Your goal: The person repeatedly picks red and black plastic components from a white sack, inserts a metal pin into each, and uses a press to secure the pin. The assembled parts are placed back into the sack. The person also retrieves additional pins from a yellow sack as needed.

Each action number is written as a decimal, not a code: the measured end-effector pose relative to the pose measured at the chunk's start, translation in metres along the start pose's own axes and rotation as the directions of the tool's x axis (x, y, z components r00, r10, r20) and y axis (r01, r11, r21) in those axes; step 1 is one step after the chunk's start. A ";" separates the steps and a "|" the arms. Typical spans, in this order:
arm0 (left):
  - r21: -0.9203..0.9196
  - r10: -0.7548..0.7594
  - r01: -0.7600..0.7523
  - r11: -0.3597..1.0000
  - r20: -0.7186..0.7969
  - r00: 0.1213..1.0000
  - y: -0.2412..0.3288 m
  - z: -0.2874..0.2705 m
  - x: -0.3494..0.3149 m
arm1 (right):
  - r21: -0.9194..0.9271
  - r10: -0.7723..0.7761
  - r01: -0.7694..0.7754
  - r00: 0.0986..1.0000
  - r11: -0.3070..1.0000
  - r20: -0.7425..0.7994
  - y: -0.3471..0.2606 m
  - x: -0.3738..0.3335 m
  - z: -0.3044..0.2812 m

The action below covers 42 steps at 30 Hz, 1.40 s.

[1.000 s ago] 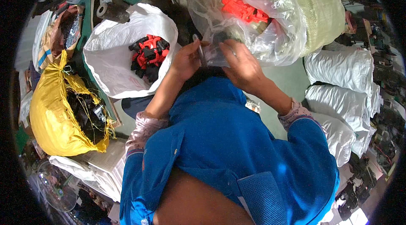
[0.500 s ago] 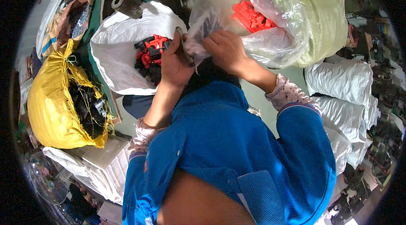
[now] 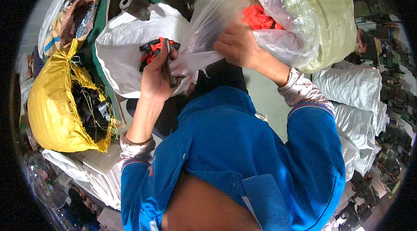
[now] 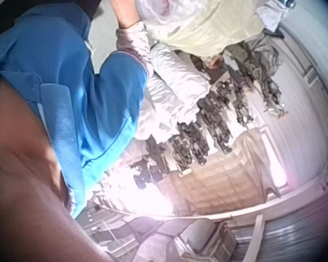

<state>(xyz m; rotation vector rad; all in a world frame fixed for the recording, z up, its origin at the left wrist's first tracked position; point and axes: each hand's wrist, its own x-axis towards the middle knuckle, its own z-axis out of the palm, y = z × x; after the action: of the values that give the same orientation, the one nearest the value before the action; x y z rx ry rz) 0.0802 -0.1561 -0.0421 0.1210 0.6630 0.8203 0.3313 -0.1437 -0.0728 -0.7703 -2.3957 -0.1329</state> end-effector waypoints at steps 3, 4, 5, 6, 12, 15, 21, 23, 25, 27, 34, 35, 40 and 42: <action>-0.035 -0.096 0.101 0.994 0.120 0.988 0.004 -0.015 0.008 | -0.008 -0.026 0.026 1.000 1.000 -0.005 0.007 0.004 -0.010; 0.004 -0.099 0.099 0.995 0.157 0.983 0.007 -0.016 0.009 | -0.016 -0.017 0.018 0.999 1.000 0.037 0.011 0.002 -0.012; 0.042 -0.102 0.096 0.995 0.194 0.976 0.011 -0.017 0.010 | -0.024 -0.008 0.010 0.997 1.000 0.078 0.018 0.000 -0.015; 0.080 -0.104 0.088 0.993 0.228 0.968 0.012 -0.017 0.011 | -0.029 -0.001 0.005 0.993 1.000 0.118 0.024 -0.002 -0.016; -0.107 -0.044 0.084 0.991 0.335 0.941 0.039 -0.033 -0.005 | -0.262 0.206 -0.195 0.978 0.945 0.016 0.076 -0.035 -0.025; 0.043 0.230 -0.241 0.970 0.177 0.957 0.070 -0.032 -0.035 | -0.251 0.471 -0.460 0.882 0.852 -0.018 0.080 -0.023 -0.041; -0.155 0.397 -0.376 0.913 0.138 0.907 0.089 -0.066 -0.054 | -0.108 0.649 -0.640 0.752 0.761 0.118 0.035 -0.019 -0.003; -0.178 0.489 -0.471 0.864 0.068 0.870 0.093 -0.088 -0.061 | -0.147 0.600 -0.584 0.747 0.798 0.286 0.012 -0.006 -0.005; -0.239 0.569 -0.538 0.808 0.086 0.818 0.104 -0.104 -0.069 | -0.158 0.512 -0.491 0.772 0.857 0.377 -0.010 0.013 -0.011; -0.219 0.652 -0.631 0.744 0.032 0.757 0.115 -0.118 -0.082 | 0.028 0.367 -0.400 0.865 0.916 0.343 -0.030 0.021 -0.007; -0.200 0.794 -0.784 0.588 -0.044 0.606 0.139 -0.168 -0.156 | 0.408 0.300 -0.470 0.860 0.783 0.413 -0.091 0.059 0.010; -0.168 0.808 -0.801 0.575 -0.035 0.588 0.137 -0.180 -0.161 | 0.426 0.332 -0.510 0.842 0.747 0.426 -0.095 0.065 0.013; -0.169 0.701 -0.705 0.689 -0.094 0.707 0.105 -0.168 -0.157 | 0.813 0.460 -0.545 0.787 0.205 0.412 -0.135 0.115 0.061; -0.115 0.692 -0.697 0.707 -0.085 0.716 0.091 -0.152 -0.151 | 0.836 0.424 -0.505 0.819 0.215 0.386 -0.144 0.142 0.079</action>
<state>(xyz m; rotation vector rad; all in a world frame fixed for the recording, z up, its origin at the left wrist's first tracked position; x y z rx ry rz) -0.1417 -0.2232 -0.0555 0.2396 0.5873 1.6113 0.1182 -0.1710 -0.0418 -0.8421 -1.6770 1.4338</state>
